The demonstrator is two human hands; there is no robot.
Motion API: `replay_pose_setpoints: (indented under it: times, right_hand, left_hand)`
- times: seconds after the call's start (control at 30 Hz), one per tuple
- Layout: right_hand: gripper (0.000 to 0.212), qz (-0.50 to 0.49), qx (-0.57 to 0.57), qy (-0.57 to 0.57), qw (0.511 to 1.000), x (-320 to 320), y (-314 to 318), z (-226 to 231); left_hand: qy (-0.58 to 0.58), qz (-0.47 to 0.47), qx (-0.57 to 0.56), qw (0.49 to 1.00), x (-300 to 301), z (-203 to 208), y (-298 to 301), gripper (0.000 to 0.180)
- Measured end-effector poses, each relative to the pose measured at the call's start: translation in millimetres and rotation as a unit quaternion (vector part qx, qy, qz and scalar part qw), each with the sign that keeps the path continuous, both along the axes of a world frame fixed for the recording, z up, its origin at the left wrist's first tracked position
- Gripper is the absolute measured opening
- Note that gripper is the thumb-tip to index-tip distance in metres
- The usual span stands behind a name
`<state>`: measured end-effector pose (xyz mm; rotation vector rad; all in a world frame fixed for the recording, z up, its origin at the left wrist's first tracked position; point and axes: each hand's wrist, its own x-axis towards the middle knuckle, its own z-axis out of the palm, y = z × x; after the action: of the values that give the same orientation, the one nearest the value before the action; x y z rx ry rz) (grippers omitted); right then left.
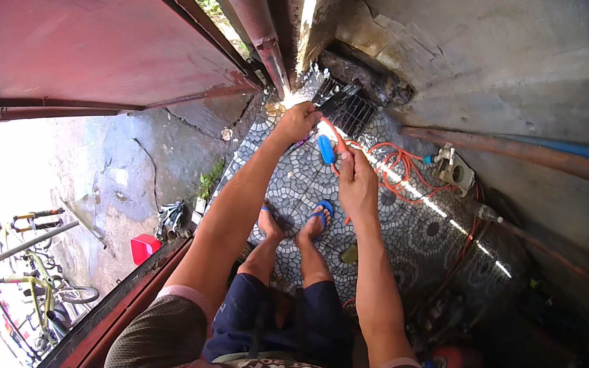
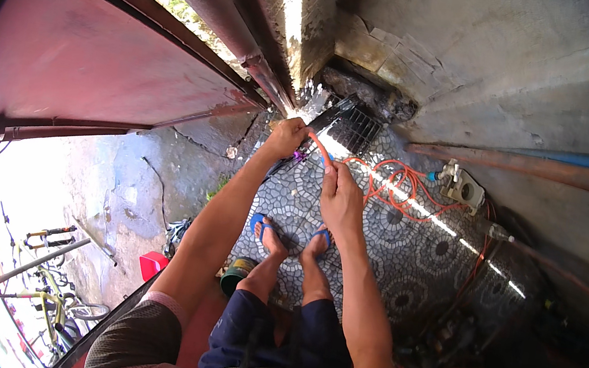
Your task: The person sits on the floor and cleans a bicycle wheel using a cloth and a brush, then rinses it with a hose. Afterward, they stand, carry the wheel into a workshop, and place it on a workbench.
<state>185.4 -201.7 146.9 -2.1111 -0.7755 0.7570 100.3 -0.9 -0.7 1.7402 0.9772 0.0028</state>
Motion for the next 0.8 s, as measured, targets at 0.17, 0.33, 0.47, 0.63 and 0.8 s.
replay_pose_setpoints:
  times: [0.17,0.33,0.47,0.63,0.8]
  right_hand:
    - [0.037,-0.087,0.002,-0.078,0.993,17,-4,-19]
    - [0.038,-0.107,-0.024,-0.083,0.991,20,-1,-11]
    - [0.035,-0.086,-0.025,-0.090,0.992,22,-2,-17]
    - [0.031,-0.033,-0.035,-0.025,0.999,11,-15,-18]
    - [0.028,0.013,-0.022,0.051,0.998,-20,-13,-11]
  left_hand:
    - [-0.001,0.024,-0.001,1.000,13,-6,-22,0.041]
    - [0.132,0.052,0.069,0.987,21,24,-26,0.068]
    - [0.226,0.028,0.010,0.974,12,49,-21,0.074]
    - [0.251,-0.017,0.196,0.948,-53,42,-15,0.072]
    - [0.021,-0.046,0.141,0.989,-61,12,-8,0.046]
